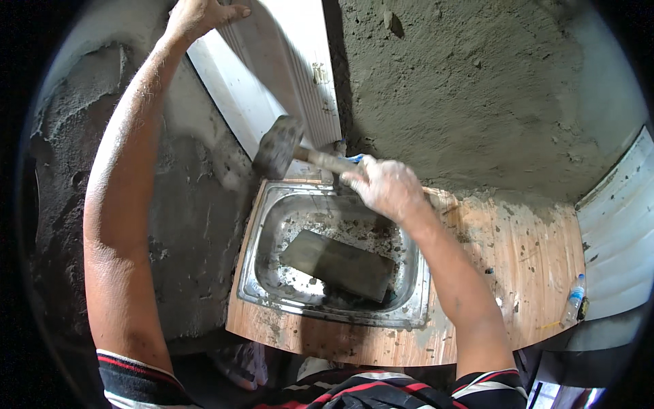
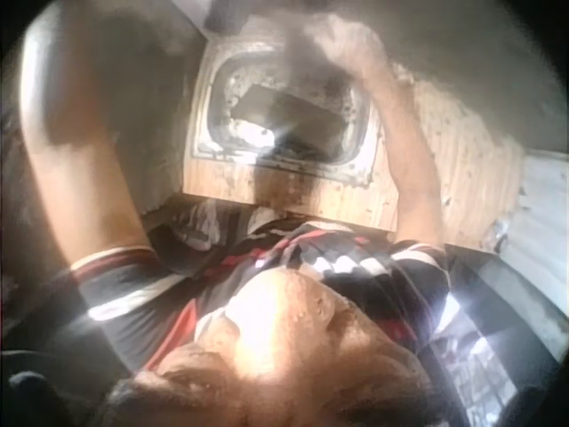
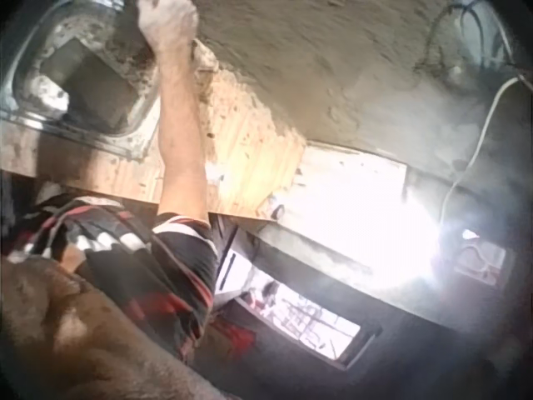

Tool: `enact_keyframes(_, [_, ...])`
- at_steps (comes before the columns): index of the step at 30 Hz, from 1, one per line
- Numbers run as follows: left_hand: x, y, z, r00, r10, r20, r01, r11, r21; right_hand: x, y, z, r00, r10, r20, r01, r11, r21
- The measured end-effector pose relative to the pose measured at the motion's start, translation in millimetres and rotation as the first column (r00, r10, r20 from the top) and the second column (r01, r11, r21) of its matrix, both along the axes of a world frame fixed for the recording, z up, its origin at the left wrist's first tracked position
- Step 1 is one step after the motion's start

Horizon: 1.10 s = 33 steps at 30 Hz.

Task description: The person applies mortar to the back of a tile and then presses the tile onto a wall above a sink, using a mallet to tap it into place.

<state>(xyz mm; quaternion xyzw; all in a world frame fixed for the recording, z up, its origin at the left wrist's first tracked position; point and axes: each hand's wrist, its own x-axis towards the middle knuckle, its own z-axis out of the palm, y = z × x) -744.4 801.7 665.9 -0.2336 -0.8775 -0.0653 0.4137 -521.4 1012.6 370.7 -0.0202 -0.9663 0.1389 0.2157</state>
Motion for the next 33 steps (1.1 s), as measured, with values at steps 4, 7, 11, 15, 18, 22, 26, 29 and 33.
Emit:
enact_keyframes(4, [0.1, 0.0, 0.1, 1.0, -0.01, -0.016, 0.01, 1.0, -0.001, -16.0, 21.9, 21.3, 0.991, -0.109, 0.075, 0.107, 0.994, 0.026])
enact_keyframes(7, [-2.0, -1.0, -2.3, 0.999, -0.024, -0.037, 0.025, 1.0, 0.005, -16.1, 25.0, 21.8, 0.986, -0.132, 0.101, 0.129, 0.991, 0.041])
enact_keyframes(11, [-5.6, -2.0, -2.3, 0.998, 0.003, -0.064, -0.004, 1.0, -0.016, -19.3, 24.2, 23.6, 0.99, -0.102, 0.099, 0.094, 0.992, 0.086])
enact_keyframes(15, [-12.0, -2.6, -4.7, 0.994, -0.011, -0.106, 0.011, 1.0, -0.004, -24.1, 24.3, 33.4, 0.976, -0.153, 0.157, 0.143, 0.987, 0.077])
enact_keyframes(18, [-18.7, -5.4, -6.6, 0.978, -0.12, -0.171, 0.121, 0.993, -0.001, -23.9, 15.5, 41.4, 0.975, -0.103, 0.195, 0.083, 0.991, 0.106])
enact_keyframes(22, [-27.2, -2.4, -6.8, 0.991, -0.086, -0.105, 0.087, 0.996, 0.008, -41.6, -11.0, 57.6, 0.969, 0.01, 0.245, -0.055, 0.982, 0.18])
enact_keyframes(26, [-32.5, -2.8, -7.9, 0.972, -0.113, -0.207, 0.121, 0.992, 0.028, -68.1, -36.9, 70.4, 0.95, 0.042, 0.311, -0.105, 0.976, 0.191])
enact_keyframes(29, [-35.8, -2.5, -6.6, 0.982, -0.129, -0.136, 0.134, 0.991, 0.027, -78.6, -43.4, 74.3, 0.954, -0.045, 0.297, 0.001, 0.989, 0.146])
enact_keyframes(33, [-36.7, -1.7, -13.2, 0.95, -0.17, -0.263, 0.189, 0.981, 0.049, -77.3, -40.8, 70.0, 0.959, -0.007, 0.282, -0.054, 0.976, 0.209])
